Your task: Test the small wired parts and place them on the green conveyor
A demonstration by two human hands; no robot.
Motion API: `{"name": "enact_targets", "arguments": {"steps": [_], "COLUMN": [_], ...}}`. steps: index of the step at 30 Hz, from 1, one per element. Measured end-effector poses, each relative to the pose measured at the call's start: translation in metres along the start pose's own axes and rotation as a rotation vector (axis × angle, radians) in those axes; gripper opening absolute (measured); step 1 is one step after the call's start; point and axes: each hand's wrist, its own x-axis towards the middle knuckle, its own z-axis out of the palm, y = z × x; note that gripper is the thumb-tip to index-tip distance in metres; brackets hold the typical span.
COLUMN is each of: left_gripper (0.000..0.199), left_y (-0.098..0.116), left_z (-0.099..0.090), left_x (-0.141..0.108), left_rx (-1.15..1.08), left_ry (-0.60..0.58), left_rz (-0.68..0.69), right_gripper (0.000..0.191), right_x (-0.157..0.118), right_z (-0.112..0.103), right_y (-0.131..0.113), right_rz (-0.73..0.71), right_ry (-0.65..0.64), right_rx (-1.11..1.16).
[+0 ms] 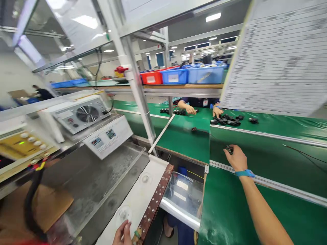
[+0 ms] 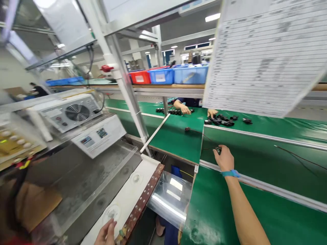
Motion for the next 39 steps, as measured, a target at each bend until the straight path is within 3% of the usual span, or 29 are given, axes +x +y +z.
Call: {"name": "enact_targets", "arguments": {"steps": [2, 4, 7, 9, 11, 14, 17, 21, 26, 32, 39], "left_gripper": [0.04, 0.045, 0.052, 0.065, 0.072, 0.054, 0.05, 0.058, 0.051, 0.056, 0.056], "left_y": [0.025, 0.055, 0.097, 0.113, 0.115, 0.094, 0.058, 0.018, -0.007, -0.001, 0.016], "left_z": [-0.004, -0.005, -0.003, -0.003, -0.005, -0.009, -0.02, -0.041, -0.061, -0.062, -0.071], "left_x": [-0.016, -0.036, -0.066, -0.08, -0.088, -0.09, -0.09, -0.104, -0.129, -0.13, -0.09], "left_rx": [-0.099, -0.181, -0.222, -0.25, -0.297, -0.46, -0.681, -0.862, -0.915, -0.829, -0.766], "left_ry": [-0.036, -0.097, -0.131, -0.185, -0.294, -0.482, -0.493, -0.43, -0.54, -0.67, -0.532], "left_rz": [0.067, 0.23, 0.423, 0.481, 0.443, 0.2, -0.075, -0.314, -0.428, -0.425, -0.299], "right_gripper": [0.037, 0.033, 0.03, 0.032, 0.033, 0.034, 0.034, 0.024, 0.036, 0.052, 0.044], "right_x": [-0.018, -0.04, -0.079, -0.11, -0.143, -0.194, -0.248, -0.312, -0.355, -0.358, -0.343], "right_z": [-0.017, -0.033, -0.046, -0.039, -0.018, 0.031, 0.081, 0.121, 0.135, 0.143, 0.159], "right_y": [-0.047, -0.102, -0.186, -0.238, -0.282, -0.335, -0.372, -0.394, -0.395, -0.397, -0.376], "right_rz": [-0.265, -0.521, -0.782, -0.892, -0.953, -0.941, -0.942, -1.06, -1.125, -1.131, -1.304], "right_ry": [0.068, -0.02, -0.352, -0.593, -0.78, -0.944, -1.071, -1.147, -1.063, -1.013, -1.152], "right_rx": [0.175, 0.362, 0.609, 0.727, 0.813, 0.824, 0.623, 0.251, 0.015, -0.048, 0.079]}}
